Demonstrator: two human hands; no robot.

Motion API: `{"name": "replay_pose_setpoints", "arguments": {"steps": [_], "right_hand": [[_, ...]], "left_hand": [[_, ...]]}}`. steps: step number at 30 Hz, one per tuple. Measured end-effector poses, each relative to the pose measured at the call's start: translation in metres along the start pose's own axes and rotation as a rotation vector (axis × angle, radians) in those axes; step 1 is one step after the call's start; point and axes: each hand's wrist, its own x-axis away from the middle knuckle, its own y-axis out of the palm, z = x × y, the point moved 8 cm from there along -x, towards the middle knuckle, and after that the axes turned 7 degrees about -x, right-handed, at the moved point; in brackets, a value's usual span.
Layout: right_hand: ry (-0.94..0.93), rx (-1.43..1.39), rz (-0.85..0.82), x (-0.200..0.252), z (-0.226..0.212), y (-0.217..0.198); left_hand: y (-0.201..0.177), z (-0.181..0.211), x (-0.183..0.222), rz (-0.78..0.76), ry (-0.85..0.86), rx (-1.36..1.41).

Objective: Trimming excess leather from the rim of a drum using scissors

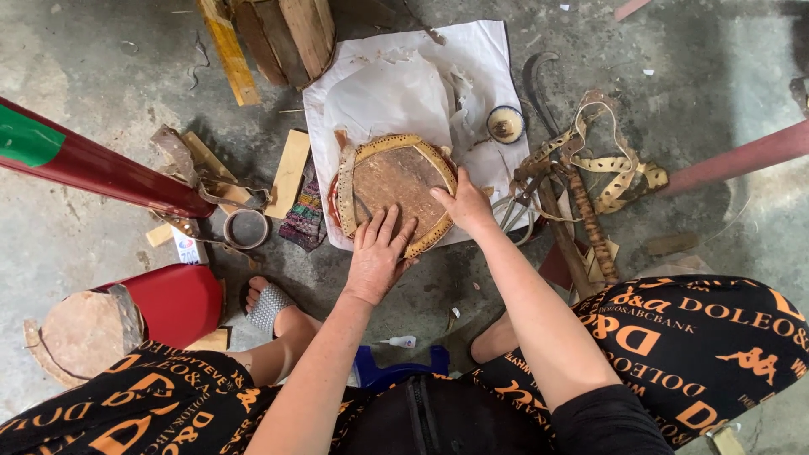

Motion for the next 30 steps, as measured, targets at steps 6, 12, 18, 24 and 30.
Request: {"name": "replay_pose_setpoints", "arguments": {"steps": [6,12,18,24,30], "right_hand": [[-0.020,-0.020,0.009,-0.008,0.007,0.002],[-0.022,-0.021,0.001,-0.009,0.007,0.002],[0.001,-0.034,0.002,-0.006,0.008,0.002],[0.001,-0.040,-0.006,-0.007,0.008,0.002],[-0.010,-0.030,-0.015,-0.001,-0.001,-0.002]], "left_hand": [[-0.003,0.002,-0.001,0.014,-0.017,-0.005],[-0.006,0.004,-0.002,0.128,-0.037,-0.032],[-0.005,0.011,-0.004,0.163,-0.026,-0.111],[-0.012,0.016,-0.005,0.222,-0.018,-0.108],[-0.021,0.016,-0.004,0.290,0.007,-0.117]]}}
